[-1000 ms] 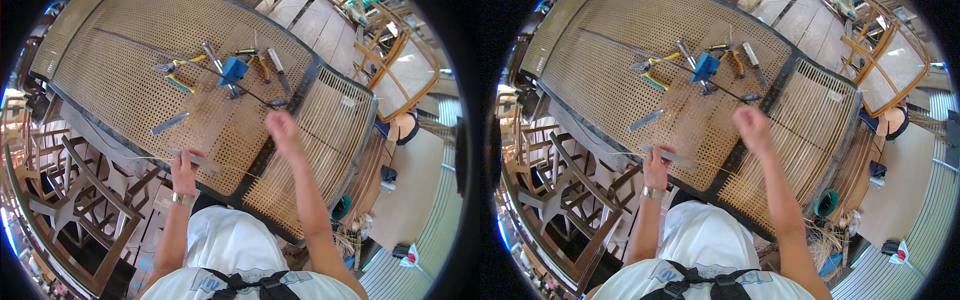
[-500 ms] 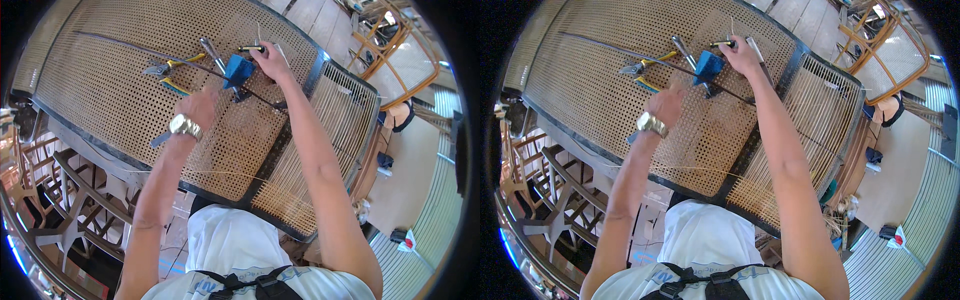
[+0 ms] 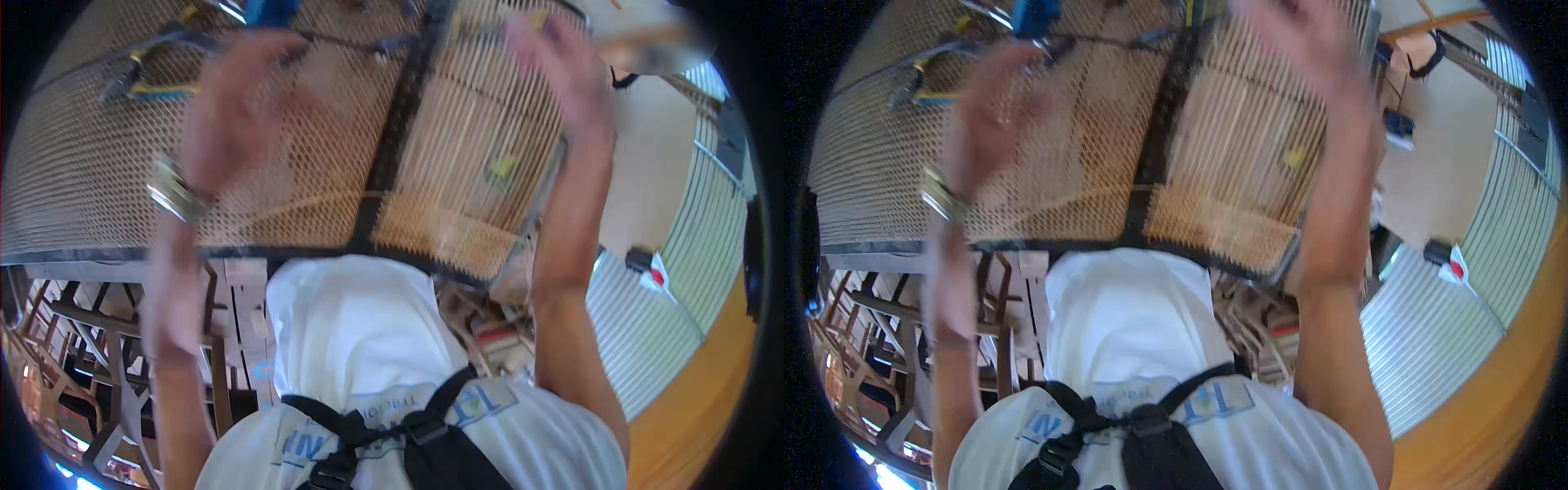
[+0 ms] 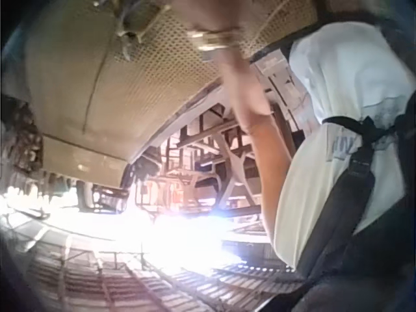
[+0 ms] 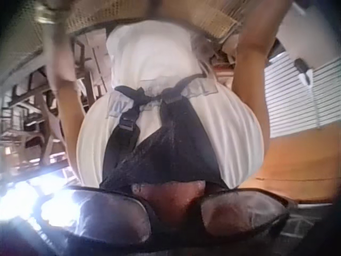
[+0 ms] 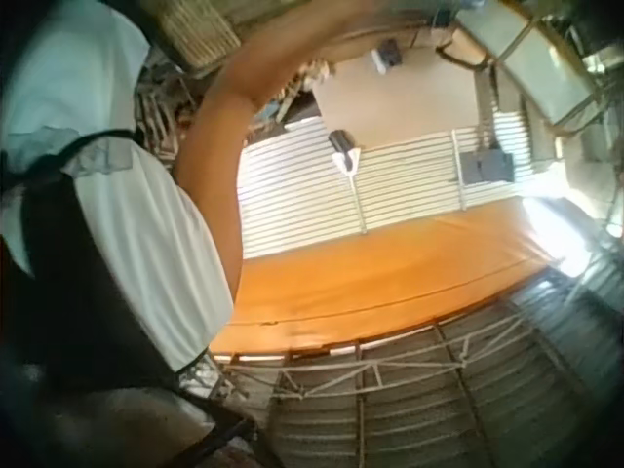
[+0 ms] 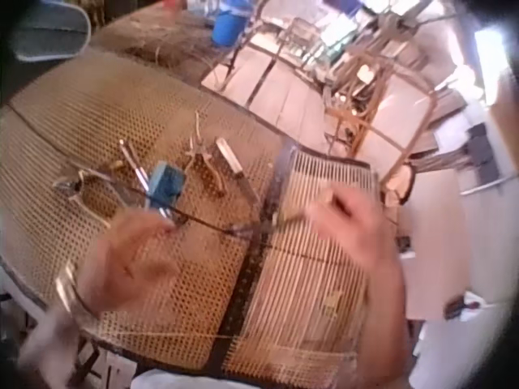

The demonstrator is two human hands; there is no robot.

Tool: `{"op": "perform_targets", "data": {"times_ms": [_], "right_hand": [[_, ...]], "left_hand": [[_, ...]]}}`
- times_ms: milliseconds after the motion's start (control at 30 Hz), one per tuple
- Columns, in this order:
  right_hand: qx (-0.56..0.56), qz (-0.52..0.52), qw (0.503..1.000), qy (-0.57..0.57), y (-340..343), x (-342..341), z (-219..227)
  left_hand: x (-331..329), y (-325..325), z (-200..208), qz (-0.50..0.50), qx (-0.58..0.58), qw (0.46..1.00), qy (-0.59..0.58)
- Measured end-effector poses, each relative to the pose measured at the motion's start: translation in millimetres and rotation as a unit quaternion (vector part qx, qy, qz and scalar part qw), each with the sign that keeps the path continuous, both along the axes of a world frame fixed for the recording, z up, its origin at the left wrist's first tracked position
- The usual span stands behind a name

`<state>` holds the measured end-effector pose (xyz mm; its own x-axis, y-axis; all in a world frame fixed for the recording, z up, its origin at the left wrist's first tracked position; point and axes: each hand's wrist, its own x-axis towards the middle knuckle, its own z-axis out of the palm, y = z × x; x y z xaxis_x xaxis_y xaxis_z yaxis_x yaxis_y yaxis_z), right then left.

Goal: Weaving a rattan seat pattern onto a furniture frame using strips of material and hand tools.

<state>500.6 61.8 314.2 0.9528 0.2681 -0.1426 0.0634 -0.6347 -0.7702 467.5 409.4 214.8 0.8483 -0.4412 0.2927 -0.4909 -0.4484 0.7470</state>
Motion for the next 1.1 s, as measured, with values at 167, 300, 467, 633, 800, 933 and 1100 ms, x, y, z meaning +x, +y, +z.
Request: {"op": "perform_targets", "data": {"times_ms": [167, 300, 467, 633, 800, 933, 1100], "right_hand": [[0.006, 0.084, 0.969, 0.232, 96, -90, -50], [0.053, 0.099, 0.972, 0.204, 106, -94, -64], [0.007, -0.039, 0.999, 0.002, 97, -13, -71], [0.0, 0.015, 0.997, -0.075, 141, 19, -80], [-0.006, 0.11, 0.989, -0.103, 192, 31, -121], [-0.017, -0.123, 0.987, -0.105, 180, 72, -116], [-0.146, 0.087, 0.983, -0.067, 130, 51, -162]], "left_hand": [[-119, -63, -28, 0.01, -0.132, 0.937, 0.323], [-177, -36, -31, 0.101, -0.107, 0.875, 0.462], [-235, 20, -55, 0.196, -0.095, 0.84, 0.498], [-253, 34, -52, 0.307, -0.267, 0.756, 0.513], [-261, 40, -61, 0.331, -0.267, 0.758, 0.495], [-270, 50, -54, 0.342, -0.298, 0.725, 0.518], [-274, 66, -64, 0.364, -0.343, 0.707, 0.5]]}}
